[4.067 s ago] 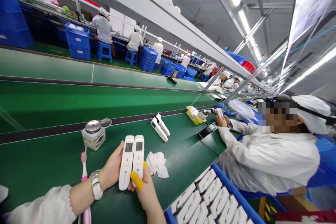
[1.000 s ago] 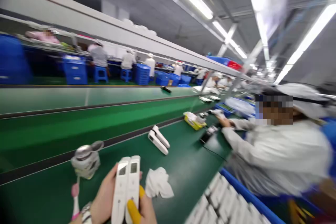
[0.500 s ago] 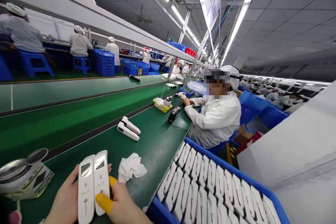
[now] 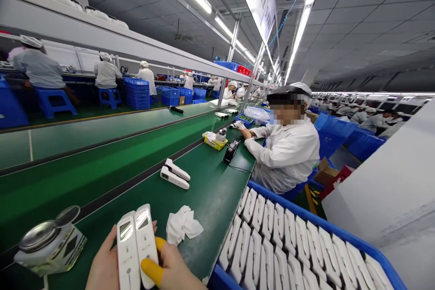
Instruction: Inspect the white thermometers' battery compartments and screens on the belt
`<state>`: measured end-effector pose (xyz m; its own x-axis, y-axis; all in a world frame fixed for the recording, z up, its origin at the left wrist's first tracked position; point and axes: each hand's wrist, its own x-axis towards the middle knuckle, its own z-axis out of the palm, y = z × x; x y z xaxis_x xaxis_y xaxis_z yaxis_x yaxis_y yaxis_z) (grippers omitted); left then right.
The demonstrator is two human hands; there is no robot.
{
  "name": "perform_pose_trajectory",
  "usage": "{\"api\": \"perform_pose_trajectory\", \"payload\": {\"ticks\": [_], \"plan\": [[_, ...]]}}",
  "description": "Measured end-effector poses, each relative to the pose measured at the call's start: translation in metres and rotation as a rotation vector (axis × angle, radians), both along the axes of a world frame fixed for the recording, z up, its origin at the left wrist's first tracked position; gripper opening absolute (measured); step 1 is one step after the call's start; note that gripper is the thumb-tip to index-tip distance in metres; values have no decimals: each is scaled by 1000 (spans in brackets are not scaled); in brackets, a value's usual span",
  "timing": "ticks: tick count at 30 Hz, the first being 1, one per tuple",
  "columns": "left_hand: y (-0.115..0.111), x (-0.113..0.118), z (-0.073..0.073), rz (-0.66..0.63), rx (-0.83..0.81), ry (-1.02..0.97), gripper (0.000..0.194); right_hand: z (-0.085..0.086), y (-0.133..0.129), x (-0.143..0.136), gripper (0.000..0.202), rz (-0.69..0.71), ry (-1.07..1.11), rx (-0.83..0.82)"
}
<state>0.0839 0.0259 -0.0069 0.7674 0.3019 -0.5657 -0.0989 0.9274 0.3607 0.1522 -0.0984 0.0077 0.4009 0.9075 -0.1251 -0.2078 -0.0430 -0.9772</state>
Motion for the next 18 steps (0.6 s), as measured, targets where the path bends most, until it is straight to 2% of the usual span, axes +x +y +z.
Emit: {"api": "perform_pose_trajectory", "payload": {"ticks": [4,8,13,18], "plan": [[-1,-1,0,18,23,-17,69,-5,1,1,47,15,0,70],[-1,-1,-1,18,54,-22,69,-3,0,1,51,-1,11,-13],[1,-1,-1,16,23,-2,71,6,-2,0,48,7,15,-35],[0,-3,6,13,7,34,69,10,-7,2,46,8,21,-95]]}}
